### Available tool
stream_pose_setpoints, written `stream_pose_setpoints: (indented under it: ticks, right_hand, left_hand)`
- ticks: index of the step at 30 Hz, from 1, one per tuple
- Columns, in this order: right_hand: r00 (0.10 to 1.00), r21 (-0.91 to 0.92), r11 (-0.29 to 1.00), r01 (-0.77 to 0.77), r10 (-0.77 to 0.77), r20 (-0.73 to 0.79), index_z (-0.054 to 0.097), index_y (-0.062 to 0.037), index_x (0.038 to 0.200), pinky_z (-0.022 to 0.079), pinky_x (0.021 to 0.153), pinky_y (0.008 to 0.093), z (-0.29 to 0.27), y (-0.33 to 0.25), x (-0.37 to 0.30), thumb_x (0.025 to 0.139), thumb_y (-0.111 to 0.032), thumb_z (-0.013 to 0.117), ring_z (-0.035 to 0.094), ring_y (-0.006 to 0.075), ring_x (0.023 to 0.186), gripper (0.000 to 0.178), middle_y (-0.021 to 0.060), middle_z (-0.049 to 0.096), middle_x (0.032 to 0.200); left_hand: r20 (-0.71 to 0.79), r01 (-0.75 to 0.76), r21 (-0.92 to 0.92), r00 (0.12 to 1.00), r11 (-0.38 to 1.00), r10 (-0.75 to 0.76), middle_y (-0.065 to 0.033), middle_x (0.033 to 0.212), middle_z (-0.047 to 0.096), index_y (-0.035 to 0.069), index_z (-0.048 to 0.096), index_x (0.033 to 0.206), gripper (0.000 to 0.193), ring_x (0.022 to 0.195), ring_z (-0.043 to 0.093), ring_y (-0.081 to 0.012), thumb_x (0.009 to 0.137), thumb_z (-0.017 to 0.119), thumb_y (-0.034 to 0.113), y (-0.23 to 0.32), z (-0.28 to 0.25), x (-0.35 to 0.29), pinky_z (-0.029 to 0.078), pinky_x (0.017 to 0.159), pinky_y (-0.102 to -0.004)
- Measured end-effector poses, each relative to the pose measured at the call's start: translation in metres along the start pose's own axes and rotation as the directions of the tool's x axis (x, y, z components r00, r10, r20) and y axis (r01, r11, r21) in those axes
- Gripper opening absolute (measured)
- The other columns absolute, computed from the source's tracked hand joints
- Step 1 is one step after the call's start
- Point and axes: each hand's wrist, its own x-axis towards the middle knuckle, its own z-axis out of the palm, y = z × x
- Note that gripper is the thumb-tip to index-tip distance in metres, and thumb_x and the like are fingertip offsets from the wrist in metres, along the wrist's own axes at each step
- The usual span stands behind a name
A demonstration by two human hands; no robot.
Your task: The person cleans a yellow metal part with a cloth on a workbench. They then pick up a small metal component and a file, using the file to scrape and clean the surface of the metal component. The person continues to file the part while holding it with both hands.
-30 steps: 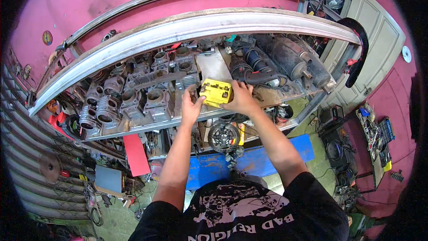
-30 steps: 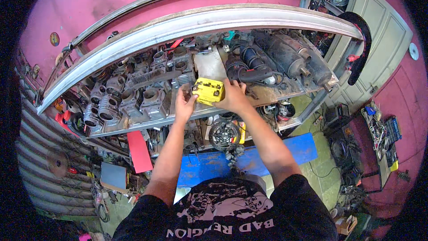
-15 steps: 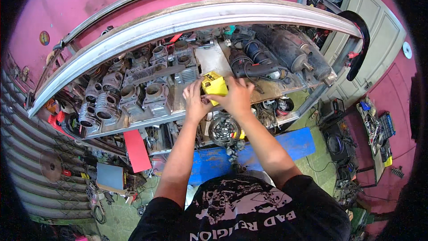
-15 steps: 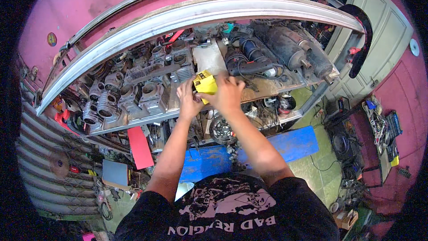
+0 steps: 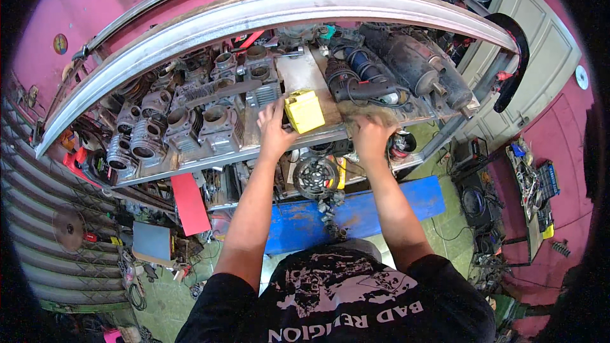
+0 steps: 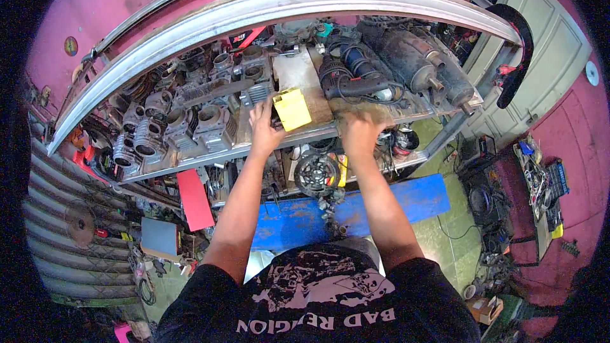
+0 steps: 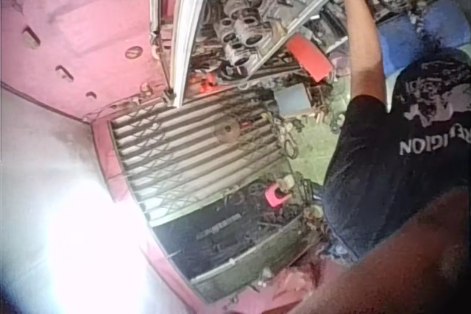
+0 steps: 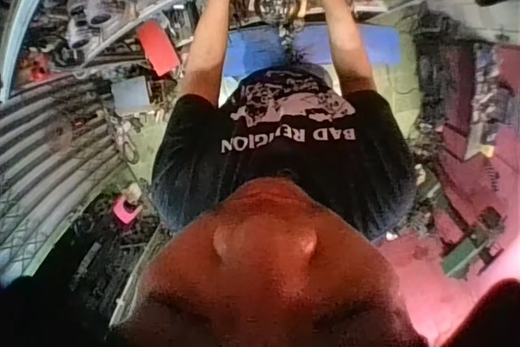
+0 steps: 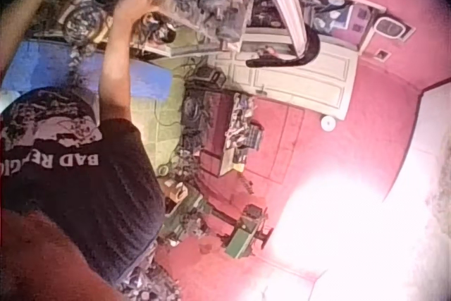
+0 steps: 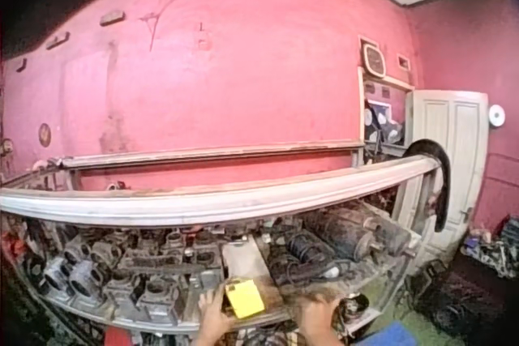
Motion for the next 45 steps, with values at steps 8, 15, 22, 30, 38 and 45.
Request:
stream_pose_setpoints:
  ticks: [8, 15, 22, 30, 38, 45]
  right_hand:
    - [0.972, 0.234, 0.957, 0.172, -0.126, -0.200, 0.055, -0.0262, 0.145, 0.021, 0.112, 0.0647, 0.002, -0.114, -0.031, 0.096, -0.029, 0.066, 0.038, 0.0321, 0.149, 0.051, 0.0004, 0.063, 0.143]
    - [0.987, 0.206, 0.975, 0.081, -0.049, -0.155, 0.045, -0.0268, 0.155, 0.008, 0.112, 0.0698, 0.018, -0.108, -0.048, 0.099, -0.044, 0.058, 0.023, 0.0327, 0.156, 0.060, -0.0036, 0.041, 0.163]
    - [0.960, 0.154, 0.953, 0.261, -0.239, -0.149, 0.049, -0.0351, 0.151, 0.010, 0.112, 0.0727, 0.026, -0.105, -0.052, 0.097, -0.044, 0.061, 0.029, 0.0274, 0.154, 0.056, -0.0083, 0.045, 0.160]
    - [0.970, 0.203, 0.953, 0.227, -0.202, -0.137, 0.048, -0.0324, 0.151, 0.012, 0.111, 0.0727, 0.019, -0.101, -0.038, 0.097, -0.040, 0.062, 0.028, 0.0295, 0.154, 0.056, -0.0075, 0.050, 0.156]
    - [0.969, 0.146, 0.969, 0.199, -0.172, -0.179, 0.056, -0.0363, 0.146, 0.011, 0.113, 0.0712, 0.016, -0.061, -0.025, 0.097, -0.033, 0.063, 0.031, 0.0254, 0.154, 0.049, -0.0092, 0.062, 0.143]
    - [1.000, 0.042, 0.999, -0.028, 0.028, -0.013, 0.068, -0.0209, 0.130, 0.007, 0.112, 0.0788, 0.017, 0.049, -0.004, 0.101, -0.033, 0.056, 0.034, 0.0309, 0.152, 0.033, 0.0052, 0.069, 0.133]
  left_hand:
    - [0.005, 0.036, 0.003, 0.999, 0.999, -0.036, -0.0137, 0.133, 0.055, 0.020, 0.044, 0.155, 0.105, 0.124, 0.048, -0.0396, 0.059, 0.089, 0.022, -0.012, 0.007, -0.003, 0.037, 0.106, -0.0527]
    - [0.008, 0.038, 0.012, 0.999, 0.999, -0.038, -0.0151, 0.134, 0.054, 0.019, 0.047, 0.153, 0.096, 0.124, 0.048, -0.0407, 0.065, 0.087, 0.026, 0.002, 0.001, 0.000, 0.038, 0.104, -0.0539]
    - [-0.041, 0.066, -0.002, 0.997, 0.998, -0.067, -0.0162, 0.133, 0.056, 0.025, 0.049, 0.151, 0.094, 0.122, 0.049, -0.0414, 0.066, 0.087, 0.032, -0.015, 0.012, 0.000, 0.039, 0.103, -0.0555]
    - [-0.004, 0.089, 0.000, 0.996, 0.996, -0.089, -0.0168, 0.127, 0.056, 0.022, 0.047, 0.152, 0.100, 0.117, 0.051, -0.0411, 0.063, 0.089, 0.035, -0.005, 0.003, 0.002, 0.040, 0.101, -0.0554]
    - [-0.008, 0.075, -0.025, 0.997, 0.997, -0.075, -0.0126, 0.128, 0.058, 0.021, 0.049, 0.151, 0.105, 0.117, 0.051, -0.0390, 0.057, 0.092, 0.036, -0.009, 0.006, 0.002, 0.040, 0.099, -0.0555]
    - [-0.051, 0.059, 0.006, 0.997, 0.998, -0.059, -0.0137, 0.127, 0.060, 0.008, 0.051, 0.148, 0.104, 0.117, 0.053, -0.0379, 0.058, 0.093, 0.038, -0.008, 0.007, 0.002, 0.040, 0.099, -0.0531]
